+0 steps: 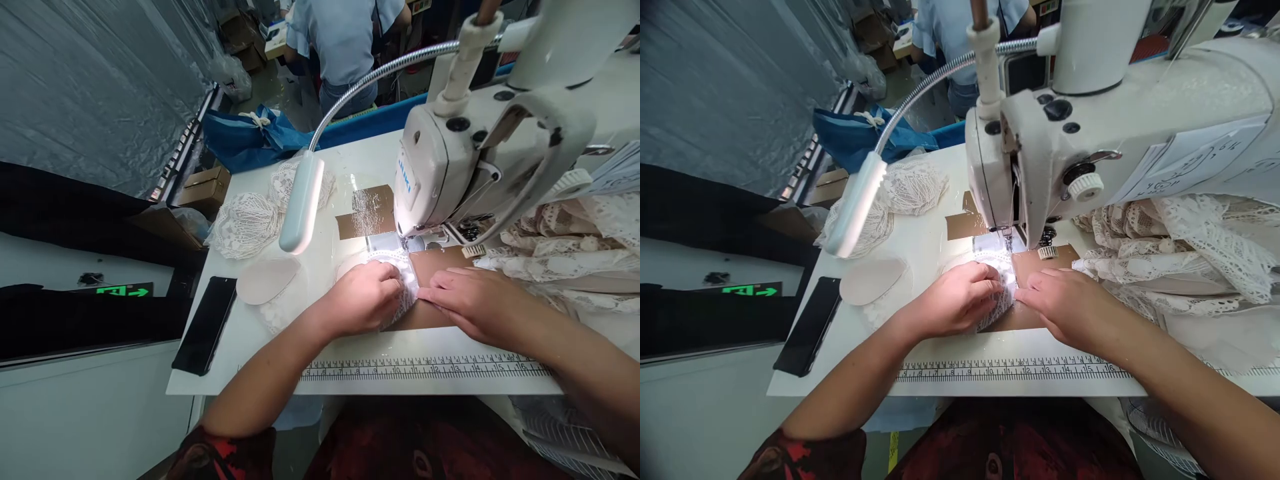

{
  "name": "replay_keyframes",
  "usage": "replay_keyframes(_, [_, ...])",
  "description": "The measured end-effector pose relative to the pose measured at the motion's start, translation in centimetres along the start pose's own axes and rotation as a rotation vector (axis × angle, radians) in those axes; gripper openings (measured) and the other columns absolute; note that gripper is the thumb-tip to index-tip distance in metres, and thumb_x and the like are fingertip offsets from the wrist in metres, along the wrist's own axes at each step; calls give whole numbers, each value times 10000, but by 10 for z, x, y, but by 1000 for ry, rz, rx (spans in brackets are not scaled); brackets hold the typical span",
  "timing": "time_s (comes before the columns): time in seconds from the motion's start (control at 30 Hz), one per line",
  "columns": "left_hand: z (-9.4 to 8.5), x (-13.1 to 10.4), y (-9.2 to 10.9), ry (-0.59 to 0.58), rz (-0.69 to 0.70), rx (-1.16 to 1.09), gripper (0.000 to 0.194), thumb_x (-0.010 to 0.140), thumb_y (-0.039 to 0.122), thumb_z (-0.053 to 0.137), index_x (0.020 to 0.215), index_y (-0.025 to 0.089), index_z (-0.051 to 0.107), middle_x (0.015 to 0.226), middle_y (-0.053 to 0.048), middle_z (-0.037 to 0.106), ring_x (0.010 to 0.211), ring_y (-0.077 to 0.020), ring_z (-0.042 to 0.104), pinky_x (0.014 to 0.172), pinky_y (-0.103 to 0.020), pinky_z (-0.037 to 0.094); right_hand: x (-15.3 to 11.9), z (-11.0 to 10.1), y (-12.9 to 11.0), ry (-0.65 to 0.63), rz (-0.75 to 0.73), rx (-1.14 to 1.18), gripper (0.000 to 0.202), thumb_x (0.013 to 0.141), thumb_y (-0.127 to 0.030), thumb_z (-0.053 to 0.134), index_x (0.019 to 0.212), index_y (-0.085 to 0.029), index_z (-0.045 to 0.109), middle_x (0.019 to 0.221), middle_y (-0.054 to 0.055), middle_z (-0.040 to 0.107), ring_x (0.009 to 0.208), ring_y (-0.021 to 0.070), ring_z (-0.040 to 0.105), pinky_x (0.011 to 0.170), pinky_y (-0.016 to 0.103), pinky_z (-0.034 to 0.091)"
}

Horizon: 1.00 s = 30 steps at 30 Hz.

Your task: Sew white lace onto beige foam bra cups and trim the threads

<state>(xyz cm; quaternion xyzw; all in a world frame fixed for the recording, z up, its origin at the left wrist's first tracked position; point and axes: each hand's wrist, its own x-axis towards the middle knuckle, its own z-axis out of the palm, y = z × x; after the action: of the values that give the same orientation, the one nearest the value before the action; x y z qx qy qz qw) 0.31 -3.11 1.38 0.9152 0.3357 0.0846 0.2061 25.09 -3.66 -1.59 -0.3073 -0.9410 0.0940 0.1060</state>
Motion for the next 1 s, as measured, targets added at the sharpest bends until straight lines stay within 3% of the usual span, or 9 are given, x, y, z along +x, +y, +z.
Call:
replay_keyframes(0.17, [3,-3,7,-81,12,145,269,962,236,440,1085,150,663,1079,-115,637,958,-232,576,816,-368,462,-7,-2,-18,-40,4,-53,337,812,-71,478,1067,-188,666,778,44,582,687,196,514,607,320,293])
replay_keyframes(0.4, [20,-8,1,-16,64,262,375,935,201,454,1295,182,560,1093,-105,617,922,-224,518,790,-365,394,-13,2,-27,58,17,-138,349,855,-48,427,1094,-169,651,788,52,586,720,202,515,657,316,333])
replay_keyframes(0.6, [22,-10,-1,-34,86,262,451,915,161,448,1358,220,513,1010,-86,605,851,-202,486,768,-357,348,-15,6,-28,77,54,-130,355,843,-22,439,1090,-173,645,806,47,589,700,205,469,655,323,325])
replay_keyframes(0.8, [22,-10,-1,-38,94,268,470,895,141,459,1355,216,522,998,-80,602,840,-199,480,770,-358,334,-19,10,-27,70,81,-94,362,858,-33,443,1130,-179,632,832,49,591,720,209,467,662,334,347])
replay_keyframes(1.0, [24,-8,1,-36,95,278,458,903,157,471,1354,210,529,980,-86,604,831,-200,496,771,-360,349,-20,13,-19,126,129,107,414,904,-44,385,1217,-209,599,919,48,630,780,176,546,651,299,386])
